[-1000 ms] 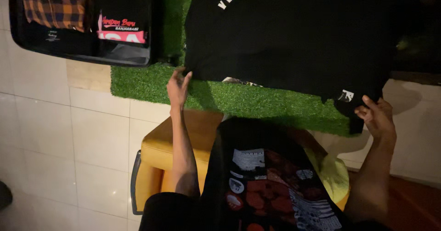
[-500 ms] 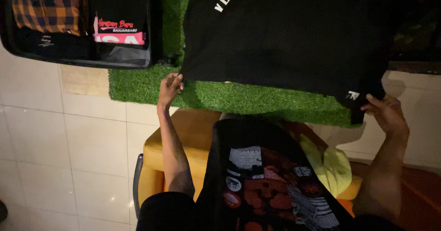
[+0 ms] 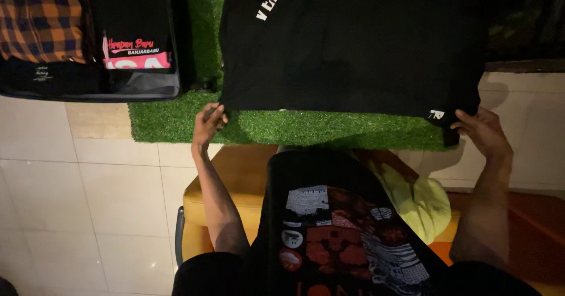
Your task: The person folds black shirts and places them into an open suitcase by hand, smoothing the fabric and aligning the edges.
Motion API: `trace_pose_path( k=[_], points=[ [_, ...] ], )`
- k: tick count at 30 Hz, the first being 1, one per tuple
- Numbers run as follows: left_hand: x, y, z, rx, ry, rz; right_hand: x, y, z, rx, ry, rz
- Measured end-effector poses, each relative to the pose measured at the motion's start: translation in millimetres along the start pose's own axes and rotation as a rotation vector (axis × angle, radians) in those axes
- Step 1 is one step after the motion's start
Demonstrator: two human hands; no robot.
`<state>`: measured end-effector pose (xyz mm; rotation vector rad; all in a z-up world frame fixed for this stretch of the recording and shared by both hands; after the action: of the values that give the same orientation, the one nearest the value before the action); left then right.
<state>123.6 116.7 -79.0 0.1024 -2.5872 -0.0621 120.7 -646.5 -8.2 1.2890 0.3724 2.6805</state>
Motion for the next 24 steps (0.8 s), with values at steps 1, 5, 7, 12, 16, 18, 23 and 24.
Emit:
trace_pose_path(
  k=[1,5,7,12,16,18,23,24],
  points=[
    [3,4,-2,0.007,-0.016,0.01,-1,4,-2,0.021,-0.001,-0.007],
    [6,14,14,-0.081,-0.051,0.009,-8,8,-12,0.114,-0.041,-0.027],
    [-2,15,27,-0.098,-0.006,-0.01,-12,2,-11,0.141,-0.049,-0.048],
    [0,-1,16,-0.139,0.027,-0.044,-8,-7,-7,0.126,-0.092,-0.095],
    [13,-14,1,-0.146,0.1,-0.008,-11,-6,-9,0.063,-0.025,-0.017],
    [16,-9,4,-0.102,0.115,0.008,-12,2,-17,0.069,-0.036,-0.012],
    [5,10,31,-0.163,0.101,-0.014,-20,10,-31,0.121,0.034,0.018],
    [3,10,35,-0.183,0.089,-0.02,-23,10,-32,0.147,0.037,0.009]
  ],
)
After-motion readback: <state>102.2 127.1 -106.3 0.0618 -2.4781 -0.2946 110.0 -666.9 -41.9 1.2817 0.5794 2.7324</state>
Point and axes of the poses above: each hand's wrist, its own x-axis away from the middle knuckle, its own y-axis out of the back of the hand, z = x × y, the point moved 7 cm from there along -x, towards the middle knuckle, and after that the axes turned 2 degrees about -y, right-handed, at the moved point
